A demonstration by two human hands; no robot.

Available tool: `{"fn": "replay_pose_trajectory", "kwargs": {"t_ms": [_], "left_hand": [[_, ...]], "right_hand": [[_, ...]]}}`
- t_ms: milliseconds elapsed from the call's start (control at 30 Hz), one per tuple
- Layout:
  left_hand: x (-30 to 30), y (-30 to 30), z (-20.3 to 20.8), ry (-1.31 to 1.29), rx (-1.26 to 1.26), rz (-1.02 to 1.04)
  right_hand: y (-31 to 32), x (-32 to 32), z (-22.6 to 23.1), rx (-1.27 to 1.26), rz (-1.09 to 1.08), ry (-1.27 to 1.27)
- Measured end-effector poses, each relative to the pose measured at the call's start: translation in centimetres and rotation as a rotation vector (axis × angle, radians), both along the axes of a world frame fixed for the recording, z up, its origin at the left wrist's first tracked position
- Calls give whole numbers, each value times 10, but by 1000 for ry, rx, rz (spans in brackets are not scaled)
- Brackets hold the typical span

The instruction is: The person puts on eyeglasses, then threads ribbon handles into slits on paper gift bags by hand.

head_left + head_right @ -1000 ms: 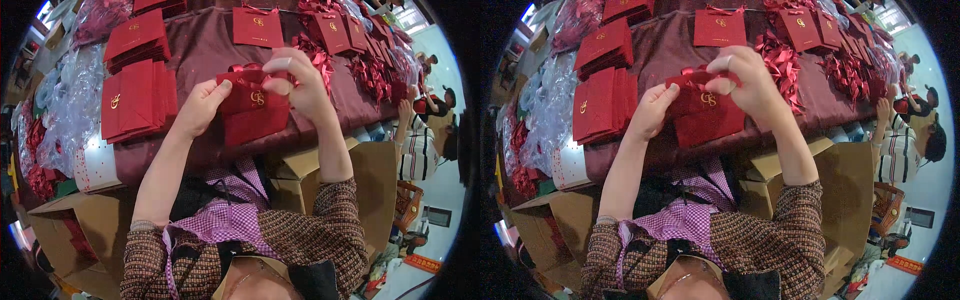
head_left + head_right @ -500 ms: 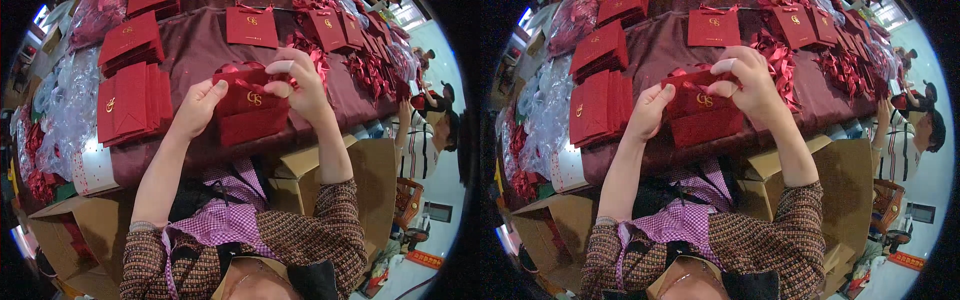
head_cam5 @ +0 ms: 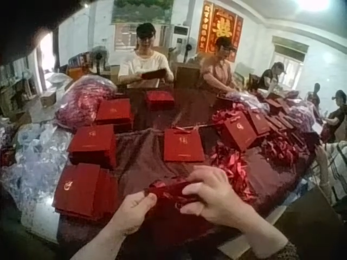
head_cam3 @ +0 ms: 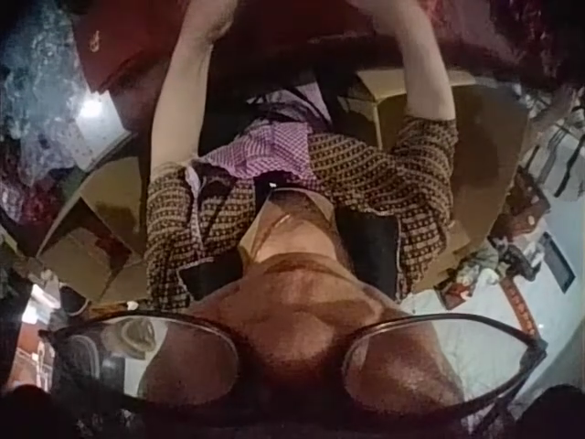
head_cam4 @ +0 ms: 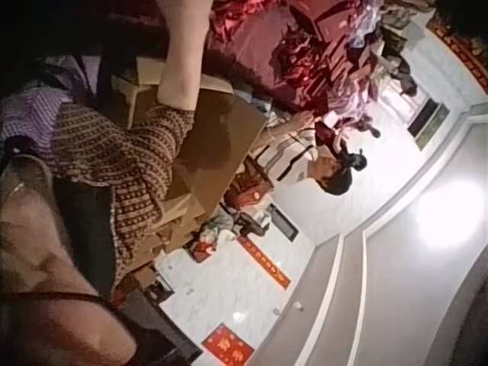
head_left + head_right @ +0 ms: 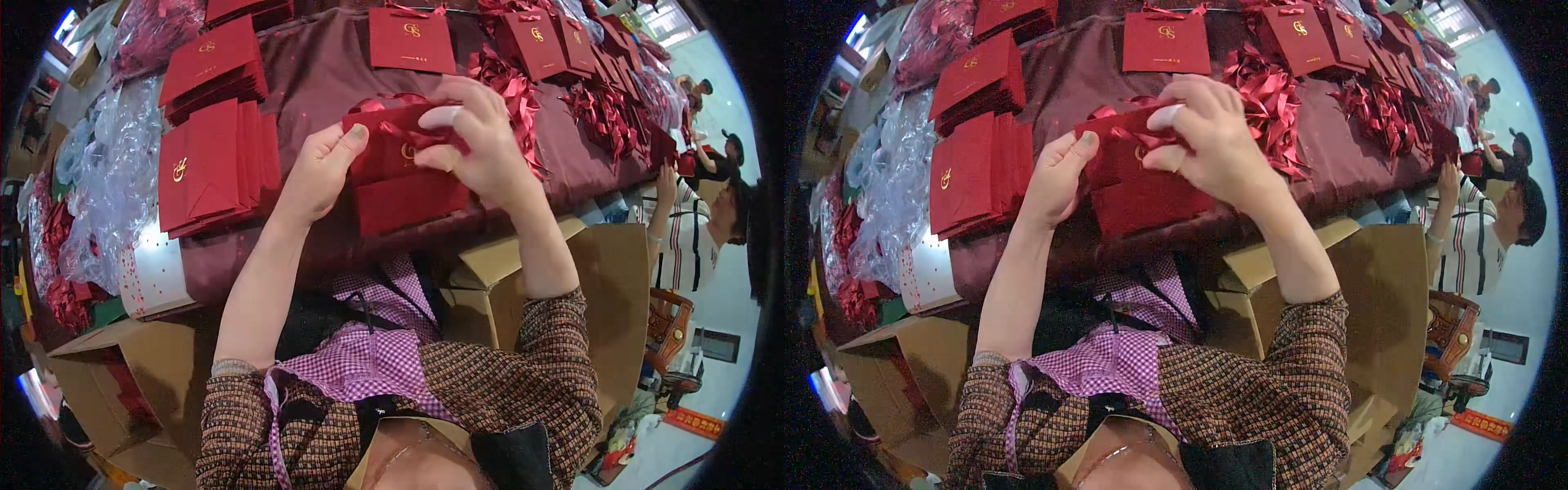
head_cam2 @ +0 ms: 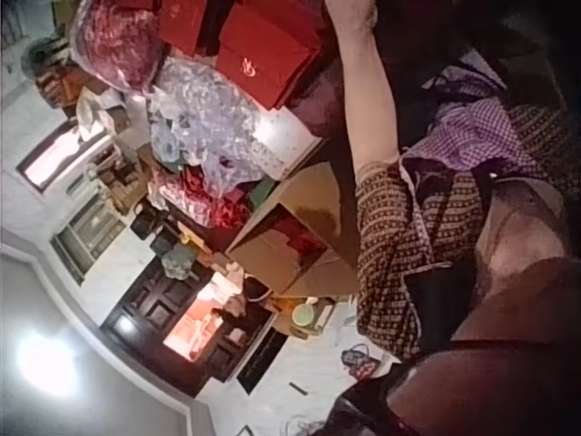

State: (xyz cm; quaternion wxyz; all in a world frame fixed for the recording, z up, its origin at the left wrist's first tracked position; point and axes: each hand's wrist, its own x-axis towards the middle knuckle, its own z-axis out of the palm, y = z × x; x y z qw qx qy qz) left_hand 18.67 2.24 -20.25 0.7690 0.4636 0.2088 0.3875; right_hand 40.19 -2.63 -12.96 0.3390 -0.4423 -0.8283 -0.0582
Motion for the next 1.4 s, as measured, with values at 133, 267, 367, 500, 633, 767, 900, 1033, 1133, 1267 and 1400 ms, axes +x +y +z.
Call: {"fn": "replay_pose_trajectory", "kwargs": {"t_ms": [133, 267, 367, 500, 633, 767, 900, 1033, 1133, 1267, 1400], "left_hand": [[0, 0, -2, 25, 28, 6], [3, 1, 2, 19, 25, 105], [0, 0, -1, 64, 77, 75], [0, -2, -6, 150, 171, 56], [5, -9, 7, 127, 134, 41], [5, -3, 2, 95, 129, -13], [3, -5, 17, -4, 5, 43], [1, 0, -2, 133, 93, 32], [0, 4, -2, 23, -125, 114], [-9, 14, -1, -39, -227, 359], [-5, 5, 22, -74, -306, 413]], "right_hand": [[4, 1, -13, 40, -8, -30], [6, 24, -8, -59, 20, 64], [-5, 25, 2, -354, 109, 275], [3, 24, 17, -580, -126, 529], [23, 21, 14, -817, -36, 398], [42, 24, -3, -835, -54, 614], [65, 58, -19, -825, -111, 1032], [66, 65, -27, -759, -219, 1096], [61, 70, -31, -706, -255, 984], [28, 58, -24, -587, -180, 676], [-10, 6, -12, -433, 217, -28]]}}
